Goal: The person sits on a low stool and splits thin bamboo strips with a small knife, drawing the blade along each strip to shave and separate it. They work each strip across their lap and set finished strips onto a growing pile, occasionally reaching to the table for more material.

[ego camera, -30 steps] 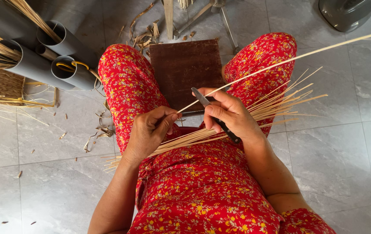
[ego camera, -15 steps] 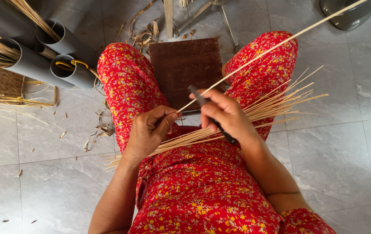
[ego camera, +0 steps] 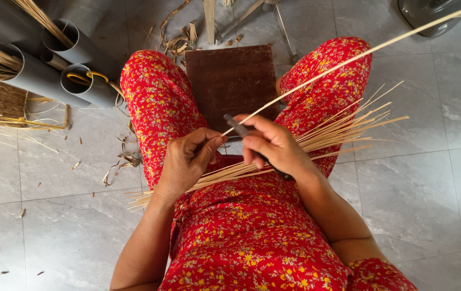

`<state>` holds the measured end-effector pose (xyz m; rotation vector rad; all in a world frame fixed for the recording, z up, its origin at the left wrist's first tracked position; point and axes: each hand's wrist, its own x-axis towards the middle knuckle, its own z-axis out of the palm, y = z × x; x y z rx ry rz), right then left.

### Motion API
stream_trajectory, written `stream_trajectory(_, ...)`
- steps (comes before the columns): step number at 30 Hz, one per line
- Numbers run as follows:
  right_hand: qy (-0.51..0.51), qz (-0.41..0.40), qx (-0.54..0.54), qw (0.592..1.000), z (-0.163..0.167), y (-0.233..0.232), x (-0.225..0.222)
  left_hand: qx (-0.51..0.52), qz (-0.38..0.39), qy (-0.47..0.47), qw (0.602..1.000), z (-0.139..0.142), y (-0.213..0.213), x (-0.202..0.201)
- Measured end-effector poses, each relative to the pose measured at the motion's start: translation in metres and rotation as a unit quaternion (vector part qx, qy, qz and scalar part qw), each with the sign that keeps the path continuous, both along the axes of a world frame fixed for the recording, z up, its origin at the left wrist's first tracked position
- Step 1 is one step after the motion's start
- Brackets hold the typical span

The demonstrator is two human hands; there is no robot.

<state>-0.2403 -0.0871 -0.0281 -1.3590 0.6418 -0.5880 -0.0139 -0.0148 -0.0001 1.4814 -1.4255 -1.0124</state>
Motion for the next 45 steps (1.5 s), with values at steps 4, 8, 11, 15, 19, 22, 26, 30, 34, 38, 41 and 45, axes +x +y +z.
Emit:
stream_trajectory(4,0.012,-0.009,-0.007,1.0,-0.003,-0.002,0.004,-0.013,0.016,-0.02,1.0,0.005,0.002,0.0)
stream_trajectory(8,0.028,-0.015,-0.039,0.999,0.007,-0.008,-0.014,-0.021,0.035,-0.053,0.998,0.009,0.001,-0.001)
stream_trajectory(11,0.092,0.014,-0.082,0.992,0.02,0.0,-0.022,-0.044,0.037,-0.082,0.995,0.011,0.0,-0.001)
stream_trajectory(15,0.109,-0.013,-0.123,0.986,0.034,0.009,-0.019,-0.078,0.051,-0.121,0.988,0.014,0.001,-0.004)
stream_trajectory(19,0.098,-0.029,-0.102,0.989,0.036,0.009,-0.011,-0.145,0.052,-0.198,0.968,0.019,0.004,-0.007)
stream_trajectory(22,0.099,-0.039,-0.113,0.988,0.029,0.007,-0.008,-0.18,0.045,-0.227,0.956,0.021,0.006,-0.007)
stream_trajectory(26,0.08,-0.071,-0.165,0.98,0.016,0.002,-0.012,-0.171,0.043,-0.212,0.961,0.021,0.007,-0.007)
stream_trajectory(30,-0.01,-0.157,-0.158,0.975,0.013,-0.007,-0.033,-0.094,0.048,-0.144,0.984,0.019,0.006,-0.005)
stream_trajectory(34,-0.137,-0.35,-0.116,0.919,0.016,-0.017,-0.05,-0.041,0.06,-0.106,0.992,0.015,0.004,-0.001)
stream_trajectory(38,-0.192,-0.342,-0.115,0.913,0.02,-0.015,-0.053,-0.028,0.064,-0.088,0.994,0.009,0.001,0.001)
stream_trajectory(41,-0.103,-0.321,-0.083,0.938,0.019,-0.006,-0.042,-0.03,0.067,-0.079,0.994,0.006,0.0,0.002)
stream_trajectory(45,-0.039,-0.121,-0.152,0.98,0.015,0.002,-0.021,-0.015,0.061,-0.053,0.997,0.007,0.002,0.003)
